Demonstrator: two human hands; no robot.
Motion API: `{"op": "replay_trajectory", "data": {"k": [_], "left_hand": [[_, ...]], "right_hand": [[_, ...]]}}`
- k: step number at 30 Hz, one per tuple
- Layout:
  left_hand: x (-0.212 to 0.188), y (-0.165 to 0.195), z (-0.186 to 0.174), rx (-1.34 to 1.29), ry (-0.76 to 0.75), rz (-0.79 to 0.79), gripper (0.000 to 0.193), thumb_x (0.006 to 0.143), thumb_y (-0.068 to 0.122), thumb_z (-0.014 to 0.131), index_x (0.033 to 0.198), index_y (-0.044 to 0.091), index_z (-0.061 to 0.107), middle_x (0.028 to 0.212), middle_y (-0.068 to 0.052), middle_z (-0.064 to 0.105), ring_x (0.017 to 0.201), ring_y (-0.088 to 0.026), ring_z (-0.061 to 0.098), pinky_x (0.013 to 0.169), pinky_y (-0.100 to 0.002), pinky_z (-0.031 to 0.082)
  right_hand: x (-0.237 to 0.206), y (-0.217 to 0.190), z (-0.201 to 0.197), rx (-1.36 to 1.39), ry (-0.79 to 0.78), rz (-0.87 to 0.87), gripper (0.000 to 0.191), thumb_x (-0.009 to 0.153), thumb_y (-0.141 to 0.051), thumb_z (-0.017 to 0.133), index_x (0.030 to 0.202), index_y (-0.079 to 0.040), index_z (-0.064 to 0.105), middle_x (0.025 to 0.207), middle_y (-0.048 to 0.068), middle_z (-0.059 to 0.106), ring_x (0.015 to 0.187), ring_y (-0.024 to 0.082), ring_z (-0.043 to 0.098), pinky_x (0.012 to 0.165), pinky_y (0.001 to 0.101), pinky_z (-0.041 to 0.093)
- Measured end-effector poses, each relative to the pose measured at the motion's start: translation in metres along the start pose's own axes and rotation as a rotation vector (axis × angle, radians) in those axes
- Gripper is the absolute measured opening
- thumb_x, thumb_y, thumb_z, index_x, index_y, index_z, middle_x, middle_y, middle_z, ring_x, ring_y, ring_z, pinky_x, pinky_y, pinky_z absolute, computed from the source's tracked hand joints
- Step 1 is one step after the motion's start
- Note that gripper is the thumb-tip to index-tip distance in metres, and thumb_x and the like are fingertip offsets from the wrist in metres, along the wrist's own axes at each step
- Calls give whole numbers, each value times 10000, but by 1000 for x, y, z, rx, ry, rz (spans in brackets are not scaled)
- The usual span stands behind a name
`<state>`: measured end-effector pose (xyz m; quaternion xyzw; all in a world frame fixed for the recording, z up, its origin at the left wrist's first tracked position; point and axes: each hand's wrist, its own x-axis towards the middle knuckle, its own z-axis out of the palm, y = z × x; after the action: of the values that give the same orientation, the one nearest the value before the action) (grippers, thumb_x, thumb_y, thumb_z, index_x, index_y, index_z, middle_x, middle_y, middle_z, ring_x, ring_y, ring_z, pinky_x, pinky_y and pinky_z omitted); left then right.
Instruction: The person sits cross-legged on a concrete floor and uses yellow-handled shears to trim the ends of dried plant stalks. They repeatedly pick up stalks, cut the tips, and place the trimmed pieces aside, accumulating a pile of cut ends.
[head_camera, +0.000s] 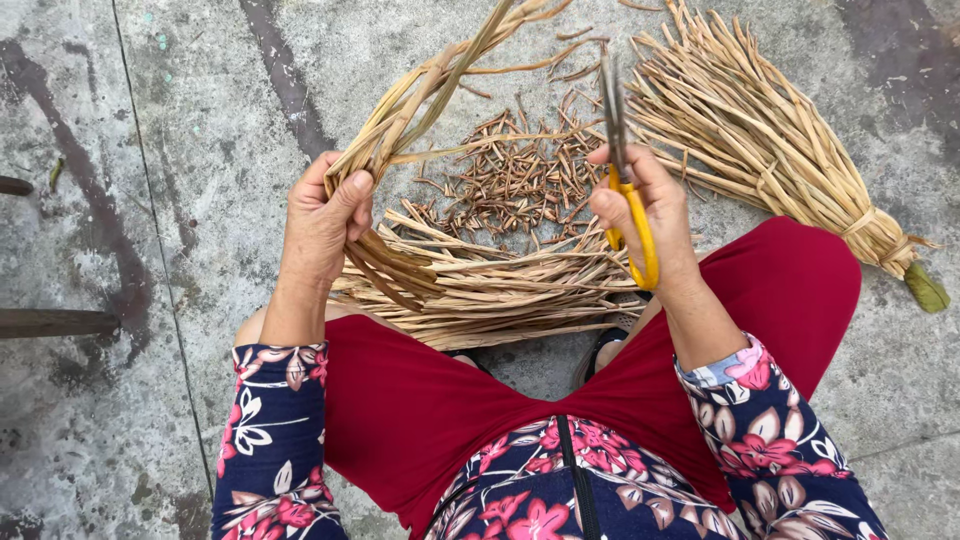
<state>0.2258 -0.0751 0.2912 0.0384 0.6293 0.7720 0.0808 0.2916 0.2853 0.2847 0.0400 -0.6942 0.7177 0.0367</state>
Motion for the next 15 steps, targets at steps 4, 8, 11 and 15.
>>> {"op": "replay_trajectory", "data": {"k": [4,8,11,15], "left_hand": [[3,-3,5,-51,32,-36,150,1044,221,676,1099,81,675,675,32,586,525,-25,479,461,-175,347],[4,-6,14,59,50,-32,196,1024,201,687,1172,73,699,682,47,585,528,-12,474,443,-168,322],[5,-7,16,107,47,-1,210,1008,167,726,1188,62,708,697,54,584,549,-8,480,450,-170,327],[6,-9,16,102,52,29,253,977,144,761,1210,64,705,732,65,601,570,-4,496,461,-170,344]], "right_hand": [[-3,6,5,-132,-73,-6,449,949,-144,780,1356,-90,598,903,-32,584,795,24,526,704,172,436],[-5,6,10,-187,-119,31,480,918,-158,803,1349,-96,601,885,-39,581,777,21,531,686,171,438],[-4,4,12,-169,-128,41,476,929,-171,804,1352,-88,602,899,-38,579,794,25,533,701,177,445],[-3,5,15,-144,-150,49,487,927,-175,797,1362,-88,597,880,-42,586,774,25,533,687,177,436]]}}
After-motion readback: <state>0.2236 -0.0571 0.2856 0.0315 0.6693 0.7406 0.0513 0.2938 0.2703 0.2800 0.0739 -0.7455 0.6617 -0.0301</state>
